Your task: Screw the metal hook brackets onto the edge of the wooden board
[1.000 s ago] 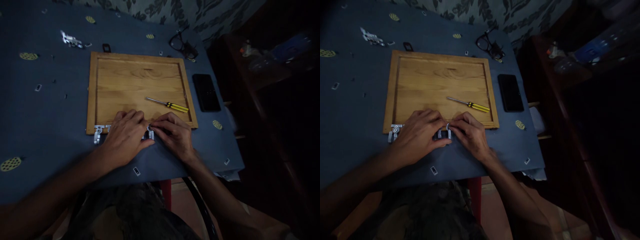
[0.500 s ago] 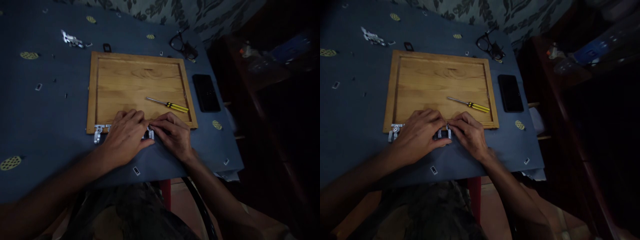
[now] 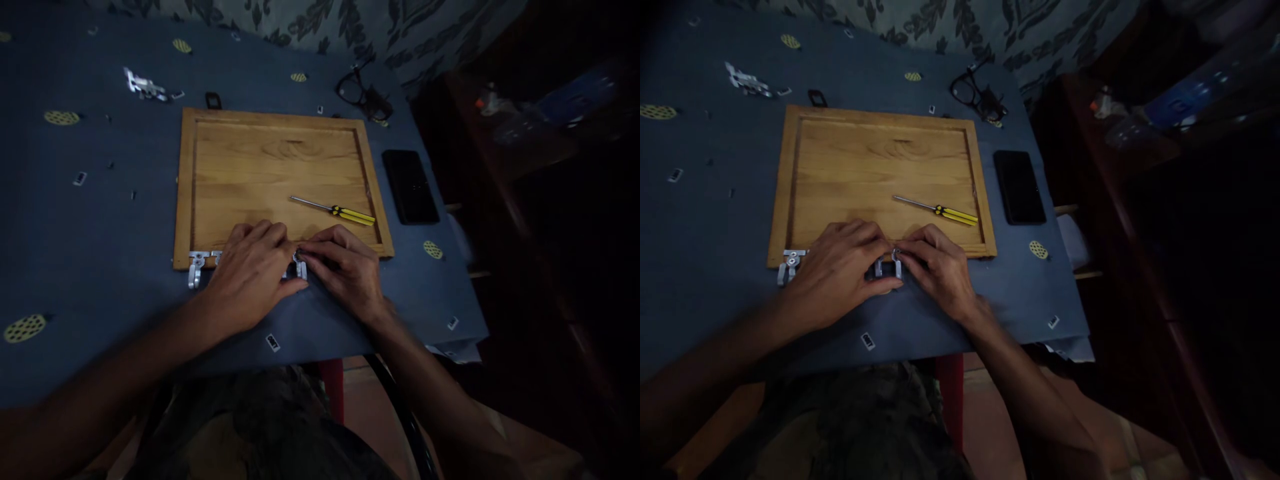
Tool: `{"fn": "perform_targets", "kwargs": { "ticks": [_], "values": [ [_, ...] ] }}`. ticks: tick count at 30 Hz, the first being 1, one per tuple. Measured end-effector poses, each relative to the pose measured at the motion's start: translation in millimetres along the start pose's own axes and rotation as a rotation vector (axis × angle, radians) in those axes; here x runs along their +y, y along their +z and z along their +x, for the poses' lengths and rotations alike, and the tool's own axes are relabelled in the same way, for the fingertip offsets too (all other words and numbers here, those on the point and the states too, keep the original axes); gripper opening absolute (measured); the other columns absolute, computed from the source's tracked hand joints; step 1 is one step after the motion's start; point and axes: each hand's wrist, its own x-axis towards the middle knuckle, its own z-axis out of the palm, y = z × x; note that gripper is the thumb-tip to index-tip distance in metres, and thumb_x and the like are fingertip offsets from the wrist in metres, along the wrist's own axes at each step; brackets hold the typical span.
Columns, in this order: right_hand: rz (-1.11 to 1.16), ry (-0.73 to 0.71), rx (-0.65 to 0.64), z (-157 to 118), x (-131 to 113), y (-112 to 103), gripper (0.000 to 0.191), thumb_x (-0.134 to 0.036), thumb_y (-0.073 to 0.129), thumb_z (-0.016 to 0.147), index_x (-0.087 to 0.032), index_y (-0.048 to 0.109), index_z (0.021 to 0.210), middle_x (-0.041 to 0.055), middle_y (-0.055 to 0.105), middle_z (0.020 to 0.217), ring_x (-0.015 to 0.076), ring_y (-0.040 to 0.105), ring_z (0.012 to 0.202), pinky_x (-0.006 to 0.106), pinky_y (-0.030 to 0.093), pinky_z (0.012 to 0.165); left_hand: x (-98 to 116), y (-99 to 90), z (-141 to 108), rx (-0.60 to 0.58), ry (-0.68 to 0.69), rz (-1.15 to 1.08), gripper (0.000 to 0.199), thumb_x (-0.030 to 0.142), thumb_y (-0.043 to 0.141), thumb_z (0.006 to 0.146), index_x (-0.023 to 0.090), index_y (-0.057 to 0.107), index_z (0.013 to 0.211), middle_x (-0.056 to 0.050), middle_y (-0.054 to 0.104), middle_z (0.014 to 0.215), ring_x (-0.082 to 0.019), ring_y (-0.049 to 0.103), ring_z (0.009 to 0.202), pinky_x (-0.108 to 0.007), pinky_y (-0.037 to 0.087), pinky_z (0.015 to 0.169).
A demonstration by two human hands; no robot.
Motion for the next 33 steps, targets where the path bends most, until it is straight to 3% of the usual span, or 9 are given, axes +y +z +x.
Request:
{"fn": "perform_targets", "kwargs": {
  "ticks": [7, 13, 15, 17, 20, 24, 27, 30, 33],
  "values": [
    [0.014, 0.0, 0.017, 0.4, -1.2, -2.3, 0.016, -0.023, 0.075, 0.095, -0.03, 0.078, 0.108, 0.001, 0.073, 0.092, 0.0153, 0.067, 0.072, 0.029, 0.057, 0.059, -0.4, -0.4, -0.6, -0.002, 0.007, -0.005, 0.03, 0.041, 0.08, 0.092, 0.014, 0.074, 0.105, -0.009, 0.069, 0.102, -0.03, 0.065, 0.103, -0.044, 0.048, 0.09],
    [-0.094, 0.083, 0.147, 3.2, 9.6, -19.4, 0.012, -0.025, 0.066, 0.101, -0.028, 0.075, 0.108, 0.0037, 0.075, 0.097, 0.0149, 0.07, 0.079, 0.027, 0.057, 0.064, -2.6, 0.1, -1.3, 0.02, 0.025, 0.008, 0.029, 0.041, 0.082, 0.091, 0.015, 0.074, 0.102, -0.008, 0.07, 0.101, -0.029, 0.064, 0.102, -0.042, 0.047, 0.086],
    [-0.169, 0.134, 0.156, 4.9, 20.9, -28.6, 0.016, -0.027, 0.063, 0.103, -0.027, 0.074, 0.114, 0.0064, 0.075, 0.102, 0.0168, 0.071, 0.084, 0.029, 0.059, 0.069, -2.7, 0.3, -0.8, 0.021, 0.02, 0.002, 0.029, 0.04, 0.083, 0.09, 0.015, 0.074, 0.102, -0.008, 0.07, 0.102, -0.029, 0.065, 0.101, -0.041, 0.047, 0.086],
    [-0.25, 0.171, 0.114, 7.3, 32.9, -36.3, 0.023, -0.03, 0.065, 0.101, -0.025, 0.072, 0.122, 0.0106, 0.074, 0.118, 0.0245, 0.071, 0.107, 0.04, 0.061, 0.092, -2.7, 1.3, -0.5, 0.027, 0.009, -0.004, 0.028, 0.039, 0.084, 0.089, 0.016, 0.074, 0.102, -0.007, 0.071, 0.103, -0.028, 0.065, 0.102, -0.041, 0.047, 0.088],
    [-0.346, 0.217, -0.003, 11.9, 46.4, -41.2, 0.029, -0.028, 0.066, 0.098, -0.022, 0.071, 0.126, 0.0138, 0.071, 0.133, 0.0316, 0.066, 0.124, 0.055, 0.053, 0.11, -2.9, 3.2, -0.8, 0.036, -0.004, -0.016, 0.029, 0.039, 0.086, 0.088, 0.017, 0.074, 0.102, -0.007, 0.072, 0.104, -0.029, 0.065, 0.105, -0.042, 0.047, 0.09],
    [-0.401, 0.255, -0.131, 17.4, 54.6, -40.0, 0.025, -0.036, 0.066, 0.101, -0.019, 0.07, 0.12, 0.0083, 0.072, 0.122, 0.0241, 0.069, 0.114, 0.05, 0.057, 0.103, -2.5, 3.0, -0.8, 0.021, -0.011, -0.027, 0.031, 0.041, 0.086, 0.087, 0.018, 0.074, 0.104, -0.006, 0.071, 0.105, -0.029, 0.065, 0.104, -0.043, 0.048, 0.09],
    [-0.383, 0.257, -0.137, 18.6, 56.6, -41.9, 0.02, -0.033, 0.066, 0.1, -0.02, 0.074, 0.114, 0.0092, 0.074, 0.109, 0.0251, 0.07, 0.106, 0.048, 0.058, 0.098, -1.3, 0.5, 0.2, 0.001, -0.028, -0.031, 0.03, 0.04, 0.086, 0.087, 0.018, 0.075, 0.104, -0.006, 0.071, 0.105, -0.029, 0.065, 0.103, -0.042, 0.048, 0.09],
    [-0.335, 0.242, -0.096, 15.9, 53.5, -47.5, 0.019, -0.029, 0.067, 0.097, -0.025, 0.077, 0.112, 0.01, 0.075, 0.103, 0.0278, 0.071, 0.101, 0.046, 0.059, 0.092, -0.4, -1.3, 0.9, -0.022, -0.035, -0.025, 0.032, 0.041, 0.085, 0.088, 0.016, 0.075, 0.106, -0.007, 0.07, 0.106, -0.03, 0.065, 0.106, -0.043, 0.047, 0.09],
    [-0.166, 0.238, 0.109, 10.4, 42.6, -54.6, 0.017, -0.034, 0.074, 0.093, -0.029, 0.079, 0.109, 0.0057, 0.077, 0.099, 0.0248, 0.073, 0.091, 0.041, 0.06, 0.08, -1.3, -0.3, 0.6, -0.029, -0.021, -0.023, 0.034, 0.043, 0.084, 0.089, 0.015, 0.075, 0.107, -0.007, 0.071, 0.106, -0.03, 0.065, 0.107, -0.043, 0.047, 0.091]
  ]
}}
